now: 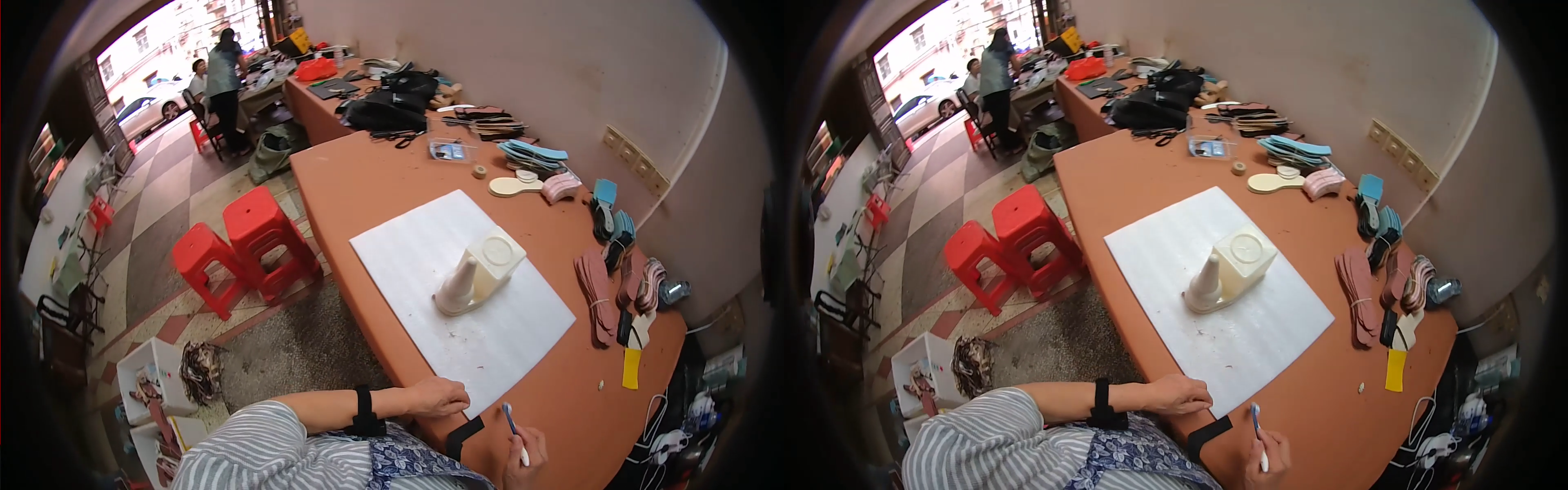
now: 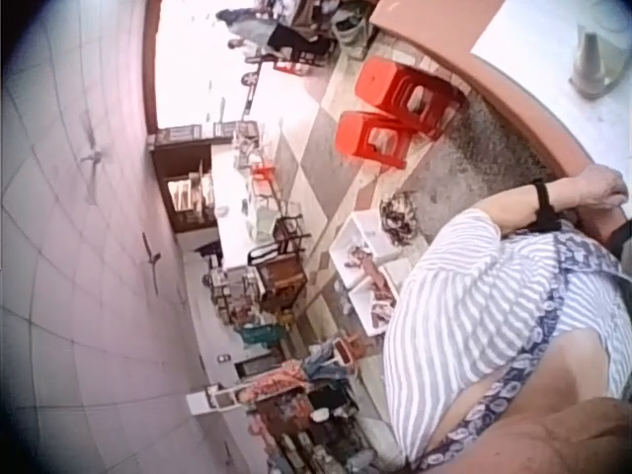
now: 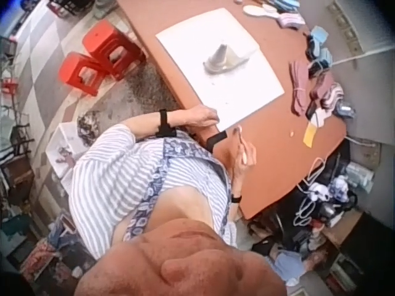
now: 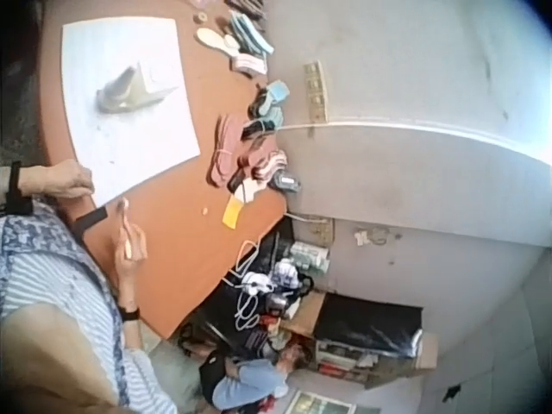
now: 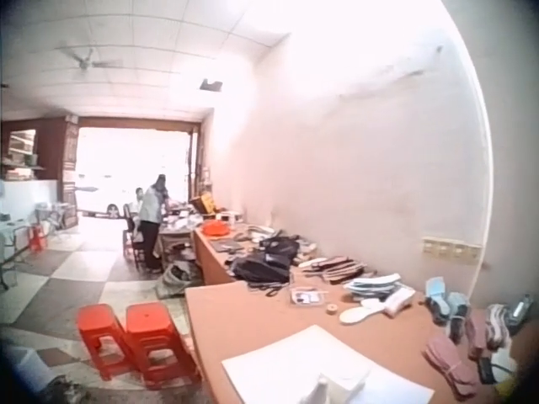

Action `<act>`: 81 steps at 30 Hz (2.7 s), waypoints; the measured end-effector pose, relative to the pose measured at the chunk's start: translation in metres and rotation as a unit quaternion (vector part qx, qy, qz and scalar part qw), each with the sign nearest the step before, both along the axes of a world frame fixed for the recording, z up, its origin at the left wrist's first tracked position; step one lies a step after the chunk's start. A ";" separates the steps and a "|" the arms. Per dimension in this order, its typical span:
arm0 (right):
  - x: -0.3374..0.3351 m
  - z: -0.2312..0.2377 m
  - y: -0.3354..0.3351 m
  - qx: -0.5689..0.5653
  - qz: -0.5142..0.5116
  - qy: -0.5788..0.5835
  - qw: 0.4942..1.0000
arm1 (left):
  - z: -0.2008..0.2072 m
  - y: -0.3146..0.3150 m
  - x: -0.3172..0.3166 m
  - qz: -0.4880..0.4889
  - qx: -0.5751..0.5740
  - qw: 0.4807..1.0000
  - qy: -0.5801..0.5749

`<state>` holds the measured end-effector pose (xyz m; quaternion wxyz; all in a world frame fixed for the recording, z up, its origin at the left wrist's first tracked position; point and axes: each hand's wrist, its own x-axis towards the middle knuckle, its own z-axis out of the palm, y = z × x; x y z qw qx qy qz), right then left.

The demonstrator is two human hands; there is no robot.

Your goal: The recorder applies adhesive to a stack of shoe insoles using a small brush and a container of glue.

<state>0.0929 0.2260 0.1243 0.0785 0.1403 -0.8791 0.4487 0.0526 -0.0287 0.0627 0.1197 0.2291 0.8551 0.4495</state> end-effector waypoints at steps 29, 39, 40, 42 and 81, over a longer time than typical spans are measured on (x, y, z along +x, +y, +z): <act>-0.080 -0.004 -0.170 0.023 0.239 0.182 0.953 | 0.046 -0.131 -0.050 0.020 0.352 0.878 -0.323; -0.093 -0.011 -0.202 0.023 0.096 0.029 0.995 | 0.039 -0.153 -0.096 -0.058 0.296 0.920 -0.252; -0.092 -0.013 -0.204 0.024 0.095 0.028 0.995 | 0.038 -0.153 -0.099 -0.058 0.296 0.919 -0.252; -0.092 -0.015 -0.207 -0.017 0.039 -0.015 0.999 | 0.036 -0.153 -0.106 -0.086 0.268 0.941 -0.190; -0.119 -0.117 -0.110 -0.288 -0.242 -0.244 0.894 | -0.058 -0.240 -0.101 0.298 -0.124 0.926 0.194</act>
